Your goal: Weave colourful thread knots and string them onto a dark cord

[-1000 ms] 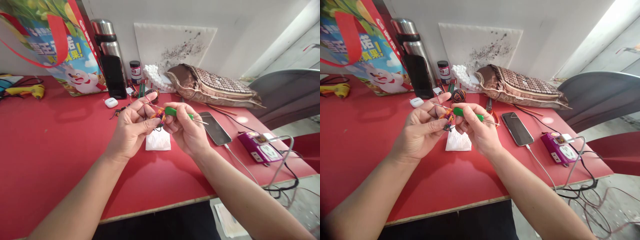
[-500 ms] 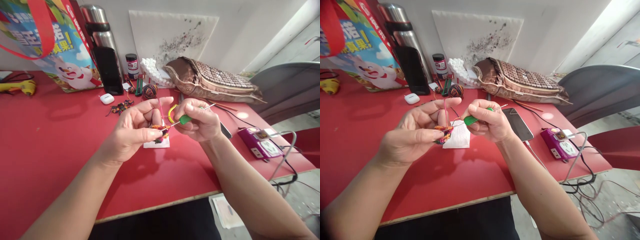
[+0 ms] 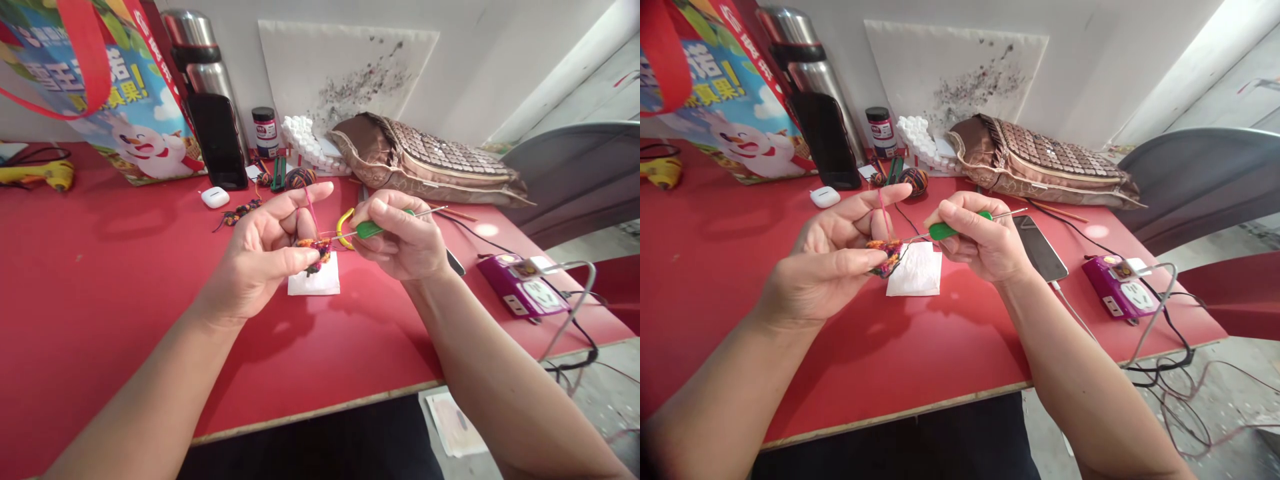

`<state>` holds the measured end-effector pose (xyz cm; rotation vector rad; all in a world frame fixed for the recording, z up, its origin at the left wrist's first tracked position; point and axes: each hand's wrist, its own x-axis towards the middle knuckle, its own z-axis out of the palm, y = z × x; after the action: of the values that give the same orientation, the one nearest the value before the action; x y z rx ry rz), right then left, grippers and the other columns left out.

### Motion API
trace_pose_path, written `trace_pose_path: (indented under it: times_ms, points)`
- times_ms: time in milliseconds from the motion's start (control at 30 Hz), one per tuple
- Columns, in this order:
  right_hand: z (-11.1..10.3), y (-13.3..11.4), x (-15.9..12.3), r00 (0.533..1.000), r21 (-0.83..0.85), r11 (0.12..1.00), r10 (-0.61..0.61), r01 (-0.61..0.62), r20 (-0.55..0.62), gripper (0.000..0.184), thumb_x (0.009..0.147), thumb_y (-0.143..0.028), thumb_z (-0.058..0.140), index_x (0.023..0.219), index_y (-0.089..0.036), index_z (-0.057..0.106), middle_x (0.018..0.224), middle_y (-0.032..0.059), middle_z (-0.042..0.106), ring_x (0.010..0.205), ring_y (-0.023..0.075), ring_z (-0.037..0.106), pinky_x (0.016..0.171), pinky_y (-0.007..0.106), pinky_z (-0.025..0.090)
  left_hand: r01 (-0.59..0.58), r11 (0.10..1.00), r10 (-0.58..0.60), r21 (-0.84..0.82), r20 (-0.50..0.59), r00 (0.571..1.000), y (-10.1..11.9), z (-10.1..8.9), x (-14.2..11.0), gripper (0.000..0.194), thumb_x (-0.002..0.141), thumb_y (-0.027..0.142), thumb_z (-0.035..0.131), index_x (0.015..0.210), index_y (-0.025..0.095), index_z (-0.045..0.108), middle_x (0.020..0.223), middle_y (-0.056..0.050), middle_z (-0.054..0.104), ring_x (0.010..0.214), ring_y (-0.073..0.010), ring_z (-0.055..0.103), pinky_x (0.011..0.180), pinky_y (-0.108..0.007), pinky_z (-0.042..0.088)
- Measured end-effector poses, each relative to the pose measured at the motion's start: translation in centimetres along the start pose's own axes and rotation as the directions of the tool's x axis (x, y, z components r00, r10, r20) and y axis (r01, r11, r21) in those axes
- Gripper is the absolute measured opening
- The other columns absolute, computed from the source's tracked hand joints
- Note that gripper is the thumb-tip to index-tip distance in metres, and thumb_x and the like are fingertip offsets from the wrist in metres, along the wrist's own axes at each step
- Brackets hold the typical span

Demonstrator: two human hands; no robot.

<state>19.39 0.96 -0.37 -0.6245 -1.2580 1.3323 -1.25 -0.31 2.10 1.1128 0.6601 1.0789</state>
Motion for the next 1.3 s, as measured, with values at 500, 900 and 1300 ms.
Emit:
trace_pose_path:
  times_ms: [500, 900, 1300]
  points:
    - [0.2, -0.6, -0.1, 0.999, -0.074, 0.997, 0.004, -0.008, -0.048, 0.036, 0.082, -0.048, 0.086, 0.072, -0.017, 0.073, 0.049, -0.0041, 0.054, 0.038, 0.0027, 0.022, 0.035, 0.02, 0.019, -0.036, 0.999, 0.036, 0.025, -0.025, 0.999, -0.5, -0.3, 0.4, 0.059, 0.063, 0.01, 0.086, 0.121, 0.02, 0.079, 0.069, 0.001, 0.059, 0.061, -0.0113, 0.048, 0.052, -0.026, 0.038]
    - [0.7, -0.5, -0.3, 0.994, -0.173, 0.985, -0.021, 0.003, -0.105, 0.034, 0.085, -0.047, 0.085, 0.072, -0.017, 0.075, 0.057, 0.0001, 0.061, 0.043, 0.0068, 0.04, 0.037, 0.022, 0.028, -0.158, 0.965, 0.181, 0.209, -0.096, 0.979, -1.3, -0.5, 0.5, 0.057, 0.068, 0.005, 0.085, 0.121, 0.024, 0.079, 0.07, 0.002, 0.057, 0.064, -0.0138, 0.054, 0.057, -0.027, 0.044]
    - [2.4, 1.9, -1.2, 0.754, -0.661, 0.433, -0.569, 0.613, 0.327, 0.008, 0.103, -0.02, 0.066, 0.106, -0.019, 0.073, 0.087, 0.0058, 0.073, 0.074, 0.0157, 0.067, 0.068, 0.029, 0.056, 0.034, 0.978, -0.105, -0.205, -0.341, 0.934, -1.1, -0.1, 1.4, 0.056, 0.067, -0.002, 0.074, 0.121, 0.015, 0.073, 0.067, 0.006, 0.057, 0.046, -0.0024, 0.033, 0.04, -0.016, 0.03]
